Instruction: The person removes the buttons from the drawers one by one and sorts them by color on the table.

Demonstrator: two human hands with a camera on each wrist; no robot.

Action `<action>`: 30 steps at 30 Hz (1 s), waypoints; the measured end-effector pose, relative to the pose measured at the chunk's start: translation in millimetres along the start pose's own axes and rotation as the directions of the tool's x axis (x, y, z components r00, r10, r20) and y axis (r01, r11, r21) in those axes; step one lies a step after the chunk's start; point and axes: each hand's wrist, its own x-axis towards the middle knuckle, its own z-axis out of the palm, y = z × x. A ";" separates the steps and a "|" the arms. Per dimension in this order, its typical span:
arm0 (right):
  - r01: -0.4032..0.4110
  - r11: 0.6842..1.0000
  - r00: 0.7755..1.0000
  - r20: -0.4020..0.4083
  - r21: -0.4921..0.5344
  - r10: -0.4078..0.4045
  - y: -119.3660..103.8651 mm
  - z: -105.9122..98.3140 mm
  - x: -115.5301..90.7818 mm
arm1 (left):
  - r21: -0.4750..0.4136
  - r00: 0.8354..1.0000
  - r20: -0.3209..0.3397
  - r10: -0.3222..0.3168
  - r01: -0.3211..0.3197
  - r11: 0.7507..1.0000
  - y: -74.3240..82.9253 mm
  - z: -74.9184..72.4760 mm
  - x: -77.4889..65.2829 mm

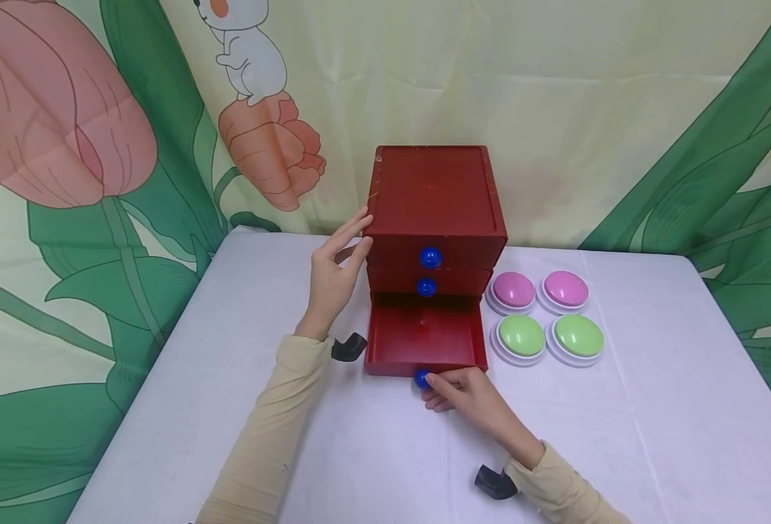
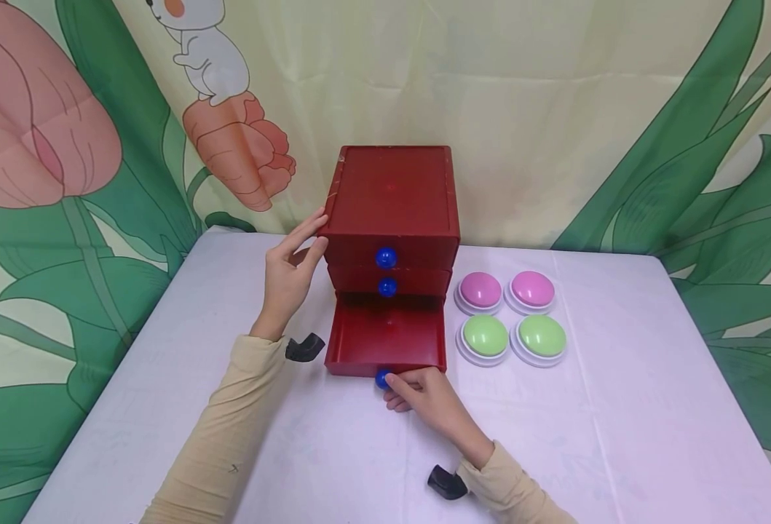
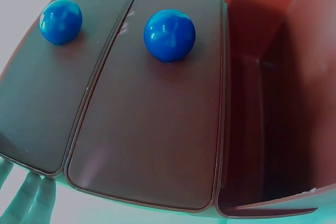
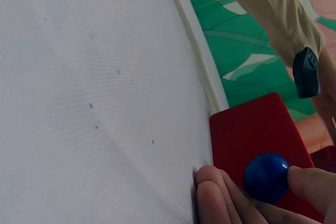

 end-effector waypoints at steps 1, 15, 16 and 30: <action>0.002 1.000 1.000 0.002 -0.003 -0.002 -0.2 -0.5 0.5 | -0.001 1.000 0.000 0.000 0.000 1.000 -0.1 0.1 0.0; -0.006 1.000 1.000 -0.008 -0.021 0.006 0.1 -6.0 13.9 | 0.000 1.000 0.004 -0.003 0.003 1.000 -1.7 -0.1 0.3; -0.006 1.000 1.000 -0.008 -0.021 0.005 -0.3 -6.4 14.8 | 0.001 1.000 0.003 -0.003 0.003 1.000 -2.5 0.1 0.5; 0.003 1.000 1.000 -0.002 -0.005 -0.003 -5.0 -8.6 19.2 | 0.006 1.000 0.002 0.006 -0.006 1.000 0.3 -0.3 0.0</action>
